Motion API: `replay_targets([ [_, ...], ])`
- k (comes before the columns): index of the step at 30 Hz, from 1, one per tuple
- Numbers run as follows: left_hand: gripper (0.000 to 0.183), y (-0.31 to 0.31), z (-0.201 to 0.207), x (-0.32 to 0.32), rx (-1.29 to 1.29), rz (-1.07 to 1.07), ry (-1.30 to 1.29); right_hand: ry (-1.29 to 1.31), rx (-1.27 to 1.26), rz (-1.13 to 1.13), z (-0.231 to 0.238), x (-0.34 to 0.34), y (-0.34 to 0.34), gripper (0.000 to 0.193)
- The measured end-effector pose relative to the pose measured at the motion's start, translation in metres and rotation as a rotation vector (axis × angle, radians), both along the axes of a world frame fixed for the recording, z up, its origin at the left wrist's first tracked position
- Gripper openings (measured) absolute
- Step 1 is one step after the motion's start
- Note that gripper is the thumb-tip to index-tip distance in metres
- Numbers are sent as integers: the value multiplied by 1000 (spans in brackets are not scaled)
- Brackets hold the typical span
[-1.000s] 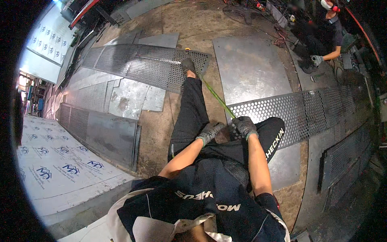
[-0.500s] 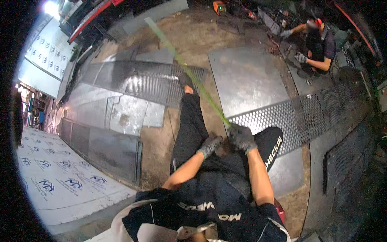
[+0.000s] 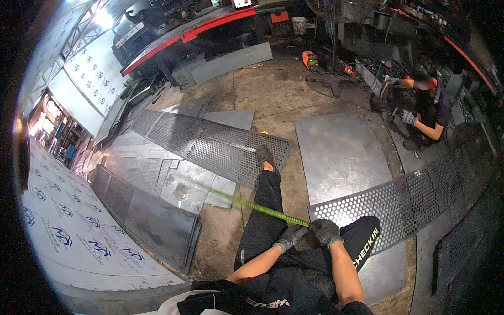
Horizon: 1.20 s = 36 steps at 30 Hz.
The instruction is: Measure the dimensions of a perforated metal plate using a measuring tape.
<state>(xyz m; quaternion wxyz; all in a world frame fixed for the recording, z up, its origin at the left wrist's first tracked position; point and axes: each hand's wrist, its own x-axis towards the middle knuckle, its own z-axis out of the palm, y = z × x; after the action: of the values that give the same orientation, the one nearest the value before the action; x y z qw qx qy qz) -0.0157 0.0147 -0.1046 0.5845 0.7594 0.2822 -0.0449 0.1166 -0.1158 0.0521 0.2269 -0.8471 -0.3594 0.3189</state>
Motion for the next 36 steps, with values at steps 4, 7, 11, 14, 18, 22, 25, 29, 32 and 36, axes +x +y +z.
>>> replay_targets([
  [4,54,-19,83,18,-237,18,10,9,170,-209,-11,16,-23,29],
  [7,62,-15,69,12,-307,62,122,-133,151,-124,16,8,-17,31],
  [11,64,-14,38,19,-6,-118,-19,62,-37,-99,11,7,-18,33],
  [14,62,-14,30,18,37,-103,64,5,-139,29,17,4,-13,35],
  [18,58,-18,28,13,-157,-21,41,95,-108,-58,7,4,-17,37],
  [22,57,-9,14,10,2,-61,10,149,-108,25,11,3,-10,38],
  [25,58,-17,30,12,-59,-52,23,192,-48,-99,9,9,-17,35],
  [29,58,-21,32,11,-116,44,34,62,-70,-28,-13,8,-21,32],
  [32,58,-15,-5,12,21,-29,42,105,-76,18,-6,3,-13,30],
  [36,55,-13,7,7,11,-122,11,294,-143,-80,30,2,-9,31],
])
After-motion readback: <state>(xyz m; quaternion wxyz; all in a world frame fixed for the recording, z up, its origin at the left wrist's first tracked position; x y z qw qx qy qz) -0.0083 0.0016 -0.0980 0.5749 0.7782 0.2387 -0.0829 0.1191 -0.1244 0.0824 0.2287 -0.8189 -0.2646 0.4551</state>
